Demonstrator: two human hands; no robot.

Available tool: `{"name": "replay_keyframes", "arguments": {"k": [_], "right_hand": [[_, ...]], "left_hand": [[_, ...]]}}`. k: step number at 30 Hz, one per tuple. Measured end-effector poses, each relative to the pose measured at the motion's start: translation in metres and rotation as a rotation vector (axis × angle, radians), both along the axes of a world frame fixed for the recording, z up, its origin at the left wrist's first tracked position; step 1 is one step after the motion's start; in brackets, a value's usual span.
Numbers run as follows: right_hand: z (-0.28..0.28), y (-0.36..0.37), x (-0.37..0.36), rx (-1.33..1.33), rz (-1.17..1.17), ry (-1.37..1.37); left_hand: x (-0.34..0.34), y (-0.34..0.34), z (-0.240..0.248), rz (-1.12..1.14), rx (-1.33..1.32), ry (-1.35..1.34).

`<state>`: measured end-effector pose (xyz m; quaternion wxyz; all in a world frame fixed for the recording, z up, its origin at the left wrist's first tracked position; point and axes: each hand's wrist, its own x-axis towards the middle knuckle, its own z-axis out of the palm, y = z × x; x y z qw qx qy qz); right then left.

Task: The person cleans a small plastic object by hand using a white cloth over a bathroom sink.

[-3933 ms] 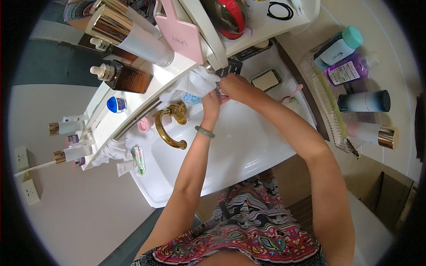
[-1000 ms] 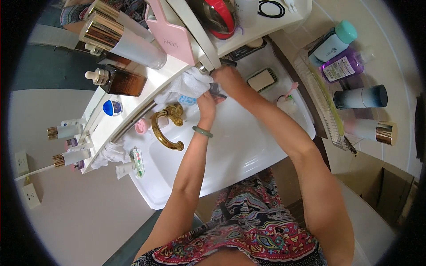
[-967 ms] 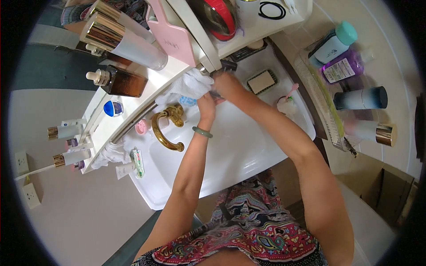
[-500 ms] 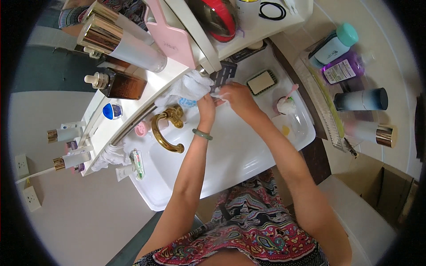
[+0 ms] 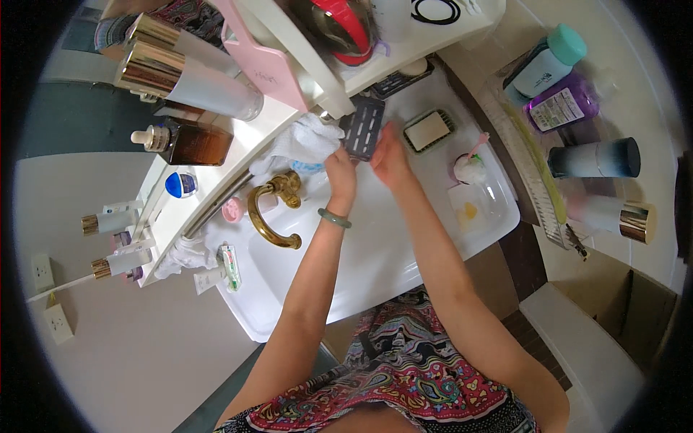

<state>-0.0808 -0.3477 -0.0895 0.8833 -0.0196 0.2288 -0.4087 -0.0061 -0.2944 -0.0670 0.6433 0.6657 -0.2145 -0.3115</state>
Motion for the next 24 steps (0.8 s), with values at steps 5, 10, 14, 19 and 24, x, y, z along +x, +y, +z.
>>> {"name": "replay_keyframes", "arguments": {"k": [5, 10, 14, 19, 24], "right_hand": [[-0.005, 0.038, -0.018, -0.135, 0.080, 0.181], [-0.037, 0.059, -0.056, -0.047, 0.205, 0.281], [-0.058, 0.107, -0.063, -0.326, 0.591, 0.953], [-0.153, 0.128, -0.023, -0.800, 0.356, 1.301], [-0.181, 0.154, 0.040, -1.493, 0.109, 1.652]], "left_hand": [[0.030, 0.018, -0.020, -0.234, 0.288, -0.315], [-0.010, 0.084, -0.037, -0.223, 0.173, 0.384], [-0.004, 0.165, -0.093, -0.459, 0.703, 0.299], [0.045, 0.211, -0.134, 0.168, 0.433, 0.480], [0.079, 0.228, -0.153, 0.430, 0.355, 0.901]]}}
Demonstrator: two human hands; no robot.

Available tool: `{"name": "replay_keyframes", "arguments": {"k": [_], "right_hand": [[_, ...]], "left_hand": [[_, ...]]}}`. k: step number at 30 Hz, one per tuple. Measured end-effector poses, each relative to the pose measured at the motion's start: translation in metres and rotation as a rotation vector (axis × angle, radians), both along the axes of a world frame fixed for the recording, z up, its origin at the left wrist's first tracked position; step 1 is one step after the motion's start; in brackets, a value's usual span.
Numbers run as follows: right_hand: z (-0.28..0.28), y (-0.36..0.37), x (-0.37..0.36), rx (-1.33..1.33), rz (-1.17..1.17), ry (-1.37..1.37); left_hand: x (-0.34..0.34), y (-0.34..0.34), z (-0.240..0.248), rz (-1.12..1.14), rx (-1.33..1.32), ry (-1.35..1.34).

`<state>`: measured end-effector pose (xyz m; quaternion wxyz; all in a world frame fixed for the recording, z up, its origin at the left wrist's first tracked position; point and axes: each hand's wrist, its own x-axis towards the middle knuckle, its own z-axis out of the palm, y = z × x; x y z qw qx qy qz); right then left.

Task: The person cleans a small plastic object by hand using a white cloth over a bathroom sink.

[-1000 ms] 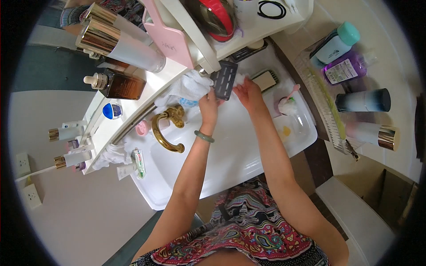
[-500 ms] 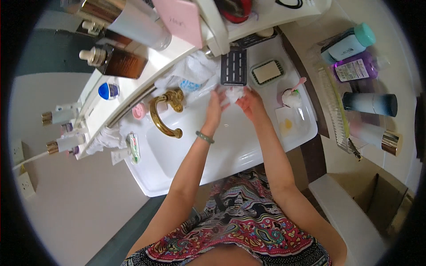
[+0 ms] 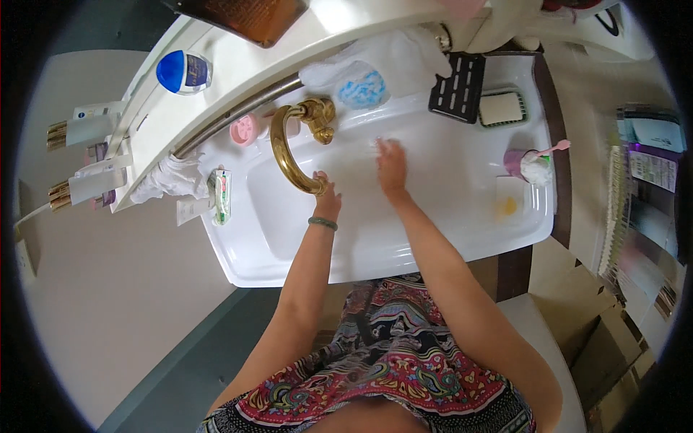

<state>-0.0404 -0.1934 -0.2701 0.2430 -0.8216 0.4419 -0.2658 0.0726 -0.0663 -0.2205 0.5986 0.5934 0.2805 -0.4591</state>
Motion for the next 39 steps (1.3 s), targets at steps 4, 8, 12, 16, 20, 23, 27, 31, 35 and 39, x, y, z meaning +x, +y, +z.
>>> {"name": "replay_keyframes", "arguments": {"k": [4, 8, 12, 16, 20, 23, 27, 31, 35, 39], "right_hand": [[0.008, 0.098, 0.040, 0.912, 0.026, -0.202], [0.074, 0.095, 0.024, 0.889, 0.089, 0.139], [0.089, 0.073, 0.014, 0.794, 0.110, 0.234], [0.047, 0.031, 0.008, 0.480, 0.374, 0.304], [0.016, 0.000, -0.001, -0.049, 0.078, 0.135], [-0.020, 0.041, 0.017, 0.212, -0.059, -0.035], [0.024, 0.072, 0.031, 1.305, -0.030, -0.279], [0.031, 0.054, 0.007, 1.388, -0.128, -0.560], [0.043, 0.023, -0.008, 1.375, -0.131, -0.472], [0.030, -0.008, -0.004, 0.545, -0.179, -0.270]], "left_hand": [[0.013, 0.018, -0.020, -0.060, -0.104, 0.070], [-0.006, 0.010, -0.012, -0.273, -0.157, 0.059], [-0.030, -0.008, -0.005, -0.112, -0.215, 0.028], [-0.025, 0.000, -0.039, -0.238, -0.192, -0.149], [-0.011, 0.002, -0.028, -0.424, -0.067, -0.563], [-0.011, -0.009, -0.042, -0.075, 0.041, 0.025], [-0.007, 0.022, -0.046, -0.126, -0.166, 0.132], [-0.022, -0.005, -0.016, -0.090, -0.202, -0.197], [-0.017, -0.008, -0.010, -0.235, 0.226, -0.432], [-0.011, 0.011, -0.018, -0.025, 0.156, -0.503]]}}
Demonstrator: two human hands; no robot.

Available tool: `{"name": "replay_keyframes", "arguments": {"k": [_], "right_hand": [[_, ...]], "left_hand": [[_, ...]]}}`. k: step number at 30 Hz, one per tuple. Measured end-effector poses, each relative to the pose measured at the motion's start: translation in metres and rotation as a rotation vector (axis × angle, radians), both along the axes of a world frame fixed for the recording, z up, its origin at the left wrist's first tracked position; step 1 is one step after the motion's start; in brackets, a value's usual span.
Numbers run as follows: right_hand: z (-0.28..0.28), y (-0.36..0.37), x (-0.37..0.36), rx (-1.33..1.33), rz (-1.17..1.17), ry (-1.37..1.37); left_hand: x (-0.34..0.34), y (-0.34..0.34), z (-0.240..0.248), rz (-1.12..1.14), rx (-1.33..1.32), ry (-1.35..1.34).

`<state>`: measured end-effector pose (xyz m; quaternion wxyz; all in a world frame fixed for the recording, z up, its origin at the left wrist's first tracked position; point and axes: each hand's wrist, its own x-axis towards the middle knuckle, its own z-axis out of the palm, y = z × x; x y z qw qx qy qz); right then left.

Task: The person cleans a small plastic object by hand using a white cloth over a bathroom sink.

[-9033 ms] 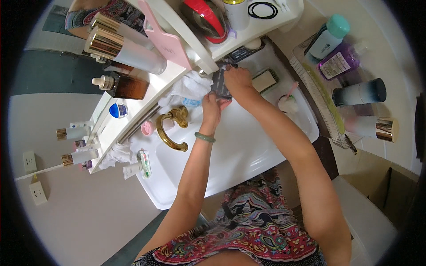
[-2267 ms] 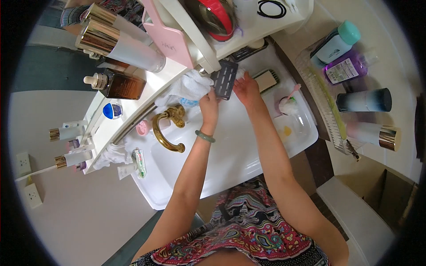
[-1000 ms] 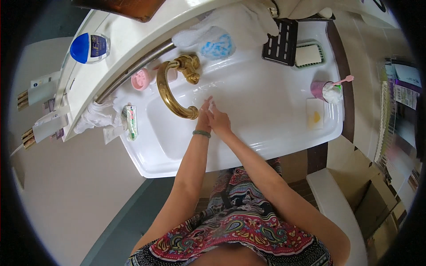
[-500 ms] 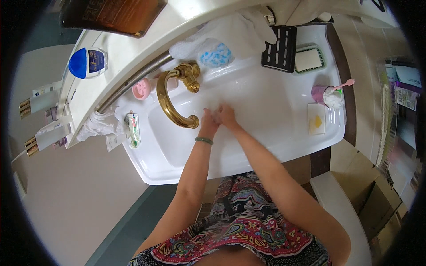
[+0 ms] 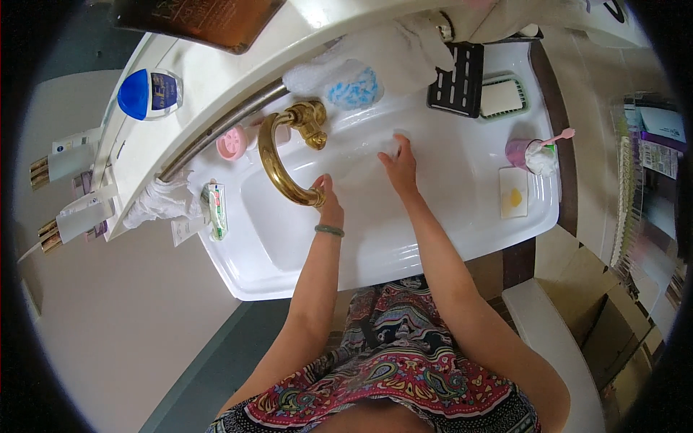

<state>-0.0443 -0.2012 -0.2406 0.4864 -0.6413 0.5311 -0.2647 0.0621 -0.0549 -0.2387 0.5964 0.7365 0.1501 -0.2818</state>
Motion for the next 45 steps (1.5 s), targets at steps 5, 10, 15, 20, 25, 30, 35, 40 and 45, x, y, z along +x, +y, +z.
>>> {"name": "replay_keyframes", "arguments": {"k": [5, 10, 15, 20, 25, 30, 35, 40, 45], "right_hand": [[-0.029, 0.050, 0.018, -0.018, 0.118, 0.156], [0.053, 0.107, 0.050, 0.259, 0.290, 0.062], [0.027, 0.059, 0.033, 0.172, 0.460, 0.265], [-0.008, -0.002, 0.034, -0.452, 0.270, 0.369], [-0.017, 0.099, 0.039, 0.214, 0.329, 0.075], [0.006, 0.128, 0.054, -0.226, 0.282, 0.081], [0.010, 0.112, 0.043, 0.125, 0.305, 0.111], [-0.013, 0.089, 0.039, 0.118, 0.382, 0.339], [0.025, 0.059, 0.029, 0.210, 0.249, 0.326]], "left_hand": [[-0.005, -0.019, 0.011, -0.055, -0.094, 0.644], [0.016, 0.025, -0.022, -0.156, -0.565, 0.604], [-0.022, -0.021, 0.021, -0.108, -0.427, 0.669], [0.003, 0.023, -0.024, -0.084, -0.373, 0.406], [0.024, 0.021, -0.006, -0.040, -0.372, 0.623], [-0.003, 0.023, 0.001, -0.301, -0.551, 0.495], [-0.003, -0.004, 0.036, -0.131, -0.603, 0.799], [-0.031, -0.024, 0.065, -0.199, -0.714, 0.820], [-0.024, -0.012, 0.070, -0.250, -0.606, 0.477]]}}
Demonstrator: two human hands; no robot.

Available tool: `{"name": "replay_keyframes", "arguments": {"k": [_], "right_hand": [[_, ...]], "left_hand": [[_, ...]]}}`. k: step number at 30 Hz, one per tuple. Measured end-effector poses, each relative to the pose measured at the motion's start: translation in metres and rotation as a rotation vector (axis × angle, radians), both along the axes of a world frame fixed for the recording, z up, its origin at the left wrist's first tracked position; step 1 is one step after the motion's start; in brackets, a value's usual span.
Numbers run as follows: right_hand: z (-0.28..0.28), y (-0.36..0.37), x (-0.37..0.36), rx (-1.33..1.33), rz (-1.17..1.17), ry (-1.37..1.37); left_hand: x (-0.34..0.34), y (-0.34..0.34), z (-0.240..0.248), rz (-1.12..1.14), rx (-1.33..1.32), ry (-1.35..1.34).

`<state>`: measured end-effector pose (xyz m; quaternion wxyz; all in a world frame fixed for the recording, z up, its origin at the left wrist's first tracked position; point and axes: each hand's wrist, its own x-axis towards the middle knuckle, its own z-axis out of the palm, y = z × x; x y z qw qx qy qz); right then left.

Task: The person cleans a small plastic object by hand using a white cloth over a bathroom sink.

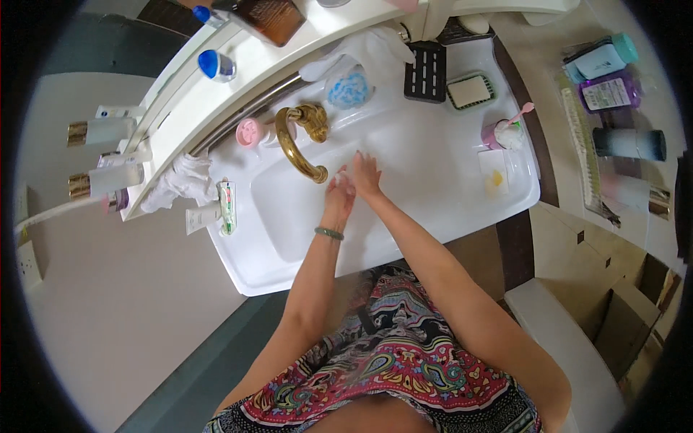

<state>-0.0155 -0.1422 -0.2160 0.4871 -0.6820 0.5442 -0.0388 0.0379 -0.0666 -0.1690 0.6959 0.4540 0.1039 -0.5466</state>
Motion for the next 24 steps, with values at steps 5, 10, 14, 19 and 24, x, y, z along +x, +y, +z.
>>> {"name": "replay_keyframes", "arguments": {"k": [5, 10, 14, 19, 24], "right_hand": [[0.052, 0.006, -0.037, 0.241, -0.123, -0.237], [0.084, 0.008, -0.070, 0.126, -0.179, -0.324], [0.092, 0.025, -0.076, 0.083, -0.156, -0.358], [0.083, 0.050, -0.100, 0.279, -0.003, -0.369], [0.100, 0.050, -0.110, 0.472, -0.235, -0.469]], "left_hand": [[0.025, 0.015, 0.013, 0.050, 0.349, -0.228], [0.027, 0.026, 0.032, 0.245, 0.501, -0.194], [0.035, 0.062, 0.006, 0.044, 0.370, -0.224], [-0.042, 0.044, 0.031, -0.463, 0.075, -0.088], [-0.046, 0.046, 0.045, -0.003, 0.148, -0.163]]}}
